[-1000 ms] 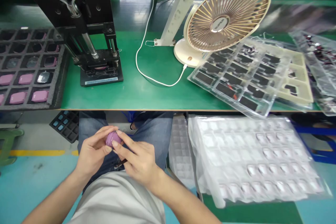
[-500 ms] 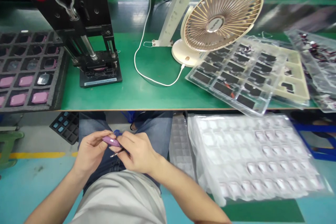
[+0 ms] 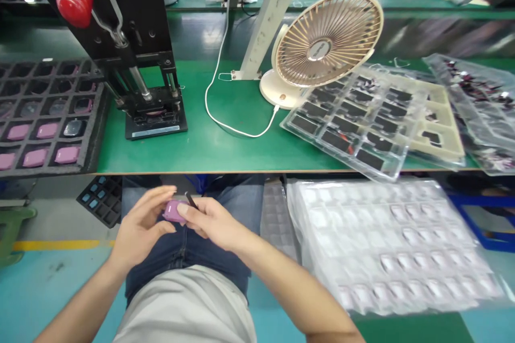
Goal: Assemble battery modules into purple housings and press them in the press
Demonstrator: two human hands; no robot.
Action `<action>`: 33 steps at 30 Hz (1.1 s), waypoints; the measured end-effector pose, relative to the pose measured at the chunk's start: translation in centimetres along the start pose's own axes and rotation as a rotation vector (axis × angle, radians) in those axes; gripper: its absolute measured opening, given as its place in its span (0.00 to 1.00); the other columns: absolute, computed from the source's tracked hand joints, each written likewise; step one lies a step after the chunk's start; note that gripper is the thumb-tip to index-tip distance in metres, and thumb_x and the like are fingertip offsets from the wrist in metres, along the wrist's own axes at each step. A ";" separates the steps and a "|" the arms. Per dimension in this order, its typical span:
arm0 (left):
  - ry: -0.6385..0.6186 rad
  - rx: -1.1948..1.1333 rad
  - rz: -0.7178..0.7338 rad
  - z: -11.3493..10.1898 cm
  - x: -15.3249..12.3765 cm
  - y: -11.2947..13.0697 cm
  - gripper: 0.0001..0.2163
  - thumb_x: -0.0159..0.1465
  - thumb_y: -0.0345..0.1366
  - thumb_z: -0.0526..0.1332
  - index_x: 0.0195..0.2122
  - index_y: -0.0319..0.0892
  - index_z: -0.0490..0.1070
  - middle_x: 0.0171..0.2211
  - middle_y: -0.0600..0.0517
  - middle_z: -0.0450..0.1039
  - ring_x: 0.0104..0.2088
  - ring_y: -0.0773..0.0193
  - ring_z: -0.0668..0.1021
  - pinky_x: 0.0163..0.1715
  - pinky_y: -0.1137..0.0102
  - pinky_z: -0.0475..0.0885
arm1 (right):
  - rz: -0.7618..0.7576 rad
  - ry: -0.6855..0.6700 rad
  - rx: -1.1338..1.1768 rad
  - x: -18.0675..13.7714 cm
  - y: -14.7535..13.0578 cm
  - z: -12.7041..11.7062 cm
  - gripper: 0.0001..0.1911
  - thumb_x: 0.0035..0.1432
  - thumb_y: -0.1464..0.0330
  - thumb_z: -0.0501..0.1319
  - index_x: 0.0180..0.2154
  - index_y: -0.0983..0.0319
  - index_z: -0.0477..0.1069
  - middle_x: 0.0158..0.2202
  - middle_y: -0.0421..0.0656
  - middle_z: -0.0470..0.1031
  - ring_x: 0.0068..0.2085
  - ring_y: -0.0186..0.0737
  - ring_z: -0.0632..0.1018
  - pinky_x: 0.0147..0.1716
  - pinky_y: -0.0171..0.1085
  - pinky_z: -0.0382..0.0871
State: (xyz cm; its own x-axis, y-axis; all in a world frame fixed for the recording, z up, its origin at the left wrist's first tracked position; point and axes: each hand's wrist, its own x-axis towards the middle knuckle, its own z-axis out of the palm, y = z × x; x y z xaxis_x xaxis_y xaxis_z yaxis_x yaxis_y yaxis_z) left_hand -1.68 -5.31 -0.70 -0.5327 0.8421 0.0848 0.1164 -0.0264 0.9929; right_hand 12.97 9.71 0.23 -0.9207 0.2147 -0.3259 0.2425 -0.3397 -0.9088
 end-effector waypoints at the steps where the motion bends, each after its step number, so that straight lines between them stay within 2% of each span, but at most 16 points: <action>1: -0.016 0.131 0.144 -0.4 0.3 0.3 0.20 0.63 0.34 0.77 0.57 0.51 0.83 0.58 0.44 0.81 0.55 0.52 0.85 0.56 0.59 0.82 | 0.108 -0.058 0.164 0.2 -0.3 -0.2 0.27 0.67 0.43 0.62 0.32 0.59 0.64 0.21 0.28 0.50 0.21 0.28 0.49 0.21 0.32 0.43; 4: -0.049 0.394 0.510 -1.2 1.0 0.9 0.23 0.66 0.21 0.71 0.59 0.48 0.80 0.52 0.45 0.83 0.51 0.56 0.85 0.53 0.61 0.84 | 0.294 -0.143 0.430 0.5 -1.0 -0.4 0.28 0.60 0.44 0.70 0.31 0.60 0.65 0.18 0.25 0.45 0.19 0.25 0.44 0.18 0.31 0.36; 7: -0.052 0.456 0.702 -1.2 1.1 0.9 0.27 0.64 0.13 0.66 0.61 0.41 0.77 0.48 0.44 0.83 0.50 0.56 0.84 0.50 0.61 0.84 | 0.356 -0.201 0.537 0.8 -1.2 -0.3 0.28 0.56 0.47 0.74 0.30 0.60 0.66 0.17 0.23 0.43 0.18 0.24 0.42 0.17 0.30 0.36; 9: -0.014 0.477 0.749 -0.9 0.9 0.7 0.27 0.63 0.11 0.65 0.61 0.39 0.77 0.48 0.43 0.82 0.50 0.55 0.84 0.49 0.60 0.84 | 0.370 -0.213 0.544 0.9 -1.3 -0.2 0.28 0.54 0.47 0.75 0.29 0.61 0.66 0.17 0.23 0.43 0.18 0.23 0.42 0.17 0.29 0.36; 11: 0.008 0.518 0.733 -0.8 0.6 0.5 0.26 0.65 0.12 0.64 0.61 0.40 0.76 0.49 0.43 0.82 0.50 0.56 0.83 0.50 0.60 0.84 | 0.378 -0.184 0.480 1.2 -1.5 0.0 0.30 0.52 0.44 0.74 0.29 0.60 0.65 0.17 0.24 0.43 0.19 0.24 0.42 0.16 0.29 0.37; 13: -0.029 0.613 0.656 -0.9 0.5 0.4 0.25 0.67 0.14 0.62 0.63 0.39 0.74 0.49 0.43 0.81 0.50 0.56 0.83 0.51 0.61 0.83 | 0.338 -0.126 0.258 1.5 -1.9 0.1 0.32 0.56 0.38 0.67 0.27 0.58 0.62 0.17 0.26 0.44 0.18 0.25 0.44 0.16 0.29 0.40; 15: -0.089 0.714 0.593 -1.5 0.8 0.5 0.25 0.70 0.16 0.59 0.66 0.39 0.72 0.49 0.42 0.81 0.50 0.57 0.83 0.52 0.62 0.83 | 0.183 -0.029 -0.135 1.9 -3.0 -0.1 0.34 0.63 0.35 0.57 0.23 0.57 0.61 0.16 0.31 0.49 0.16 0.30 0.51 0.14 0.33 0.49; 17: -0.085 0.756 0.602 -2.5 2.0 0.8 0.23 0.72 0.18 0.58 0.64 0.40 0.73 0.49 0.43 0.81 0.50 0.57 0.83 0.52 0.62 0.83 | -0.041 0.111 -0.490 2.3 -5.3 -0.6 0.35 0.68 0.39 0.53 0.21 0.58 0.67 0.16 0.40 0.61 0.18 0.38 0.64 0.17 0.39 0.62; 18: -0.048 0.758 0.622 -3.1 3.0 1.1 0.21 0.72 0.18 0.58 0.63 0.41 0.74 0.49 0.44 0.81 0.50 0.57 0.83 0.53 0.61 0.83 | -0.149 0.197 -0.596 2.6 -7.0 -0.9 0.33 0.69 0.41 0.54 0.22 0.57 0.71 0.20 0.43 0.68 0.22 0.44 0.72 0.22 0.43 0.70; 20: 0.055 0.765 0.660 -4.0 5.5 1.6 0.16 0.73 0.22 0.60 0.58 0.43 0.77 0.49 0.45 0.83 0.51 0.56 0.83 0.54 0.59 0.82 | -0.348 0.378 -0.669 3.3 -11.3 -1.6 0.25 0.70 0.46 0.58 0.30 0.56 0.78 0.33 0.48 0.79 0.39 0.54 0.82 0.40 0.50 0.80; 22: 0.133 0.807 0.659 -4.5 8.3 1.9 0.11 0.74 0.27 0.62 0.54 0.44 0.78 0.50 0.46 0.84 0.52 0.54 0.84 0.56 0.55 0.81 | -0.650 0.541 -0.792 4.7 -16.0 -2.1 0.19 0.72 0.50 0.58 0.44 0.54 0.81 0.50 0.47 0.82 0.57 0.54 0.80 0.57 0.51 0.77; 23: 0.153 0.832 0.650 -4.5 9.7 1.8 0.09 0.75 0.29 0.62 0.52 0.44 0.79 0.51 0.46 0.85 0.54 0.52 0.83 0.58 0.53 0.80 | -0.837 0.593 -0.899 5.7 -18.2 -2.1 0.19 0.73 0.52 0.57 0.52 0.54 0.80 0.58 0.45 0.80 0.63 0.52 0.78 0.61 0.49 0.76; 25: 0.172 0.869 0.621 -4.1 11.9 1.3 0.08 0.74 0.31 0.63 0.50 0.44 0.80 0.54 0.46 0.85 0.58 0.47 0.82 0.61 0.49 0.77 | -1.127 0.598 -1.176 8.0 -21.4 -1.8 0.20 0.76 0.55 0.58 0.62 0.54 0.75 0.67 0.42 0.75 0.67 0.46 0.75 0.60 0.43 0.78; 26: 0.178 0.880 0.605 -3.8 12.6 0.8 0.08 0.74 0.30 0.63 0.50 0.44 0.81 0.55 0.46 0.85 0.59 0.45 0.82 0.62 0.46 0.77 | -1.211 0.570 -1.318 9.3 -22.4 -1.6 0.20 0.77 0.56 0.57 0.63 0.55 0.74 0.69 0.41 0.73 0.67 0.44 0.76 0.57 0.39 0.79; 29: 0.191 0.893 0.569 -3.1 13.5 -0.6 0.09 0.73 0.28 0.62 0.49 0.43 0.82 0.55 0.46 0.85 0.60 0.41 0.82 0.62 0.43 0.75 | -1.283 0.521 -1.542 12.2 -23.9 -0.6 0.16 0.80 0.63 0.55 0.60 0.56 0.77 0.65 0.37 0.78 0.61 0.35 0.82 0.49 0.29 0.79; 33: 0.194 0.872 0.545 -2.8 13.4 -1.5 0.11 0.73 0.28 0.61 0.50 0.44 0.82 0.56 0.45 0.84 0.61 0.43 0.82 0.65 0.41 0.73 | -1.317 0.648 -1.412 12.4 -27.2 0.8 0.21 0.82 0.63 0.49 0.59 0.61 0.78 0.56 0.38 0.83 0.58 0.35 0.83 0.56 0.32 0.76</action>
State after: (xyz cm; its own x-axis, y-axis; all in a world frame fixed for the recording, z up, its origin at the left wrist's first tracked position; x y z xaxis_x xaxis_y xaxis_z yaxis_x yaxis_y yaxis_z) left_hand -11.35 4.48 -0.86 -0.3426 0.7303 0.5911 0.9044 0.0862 0.4178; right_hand -5.31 20.92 21.12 -0.5571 0.0234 0.8301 -0.0307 0.9983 -0.0487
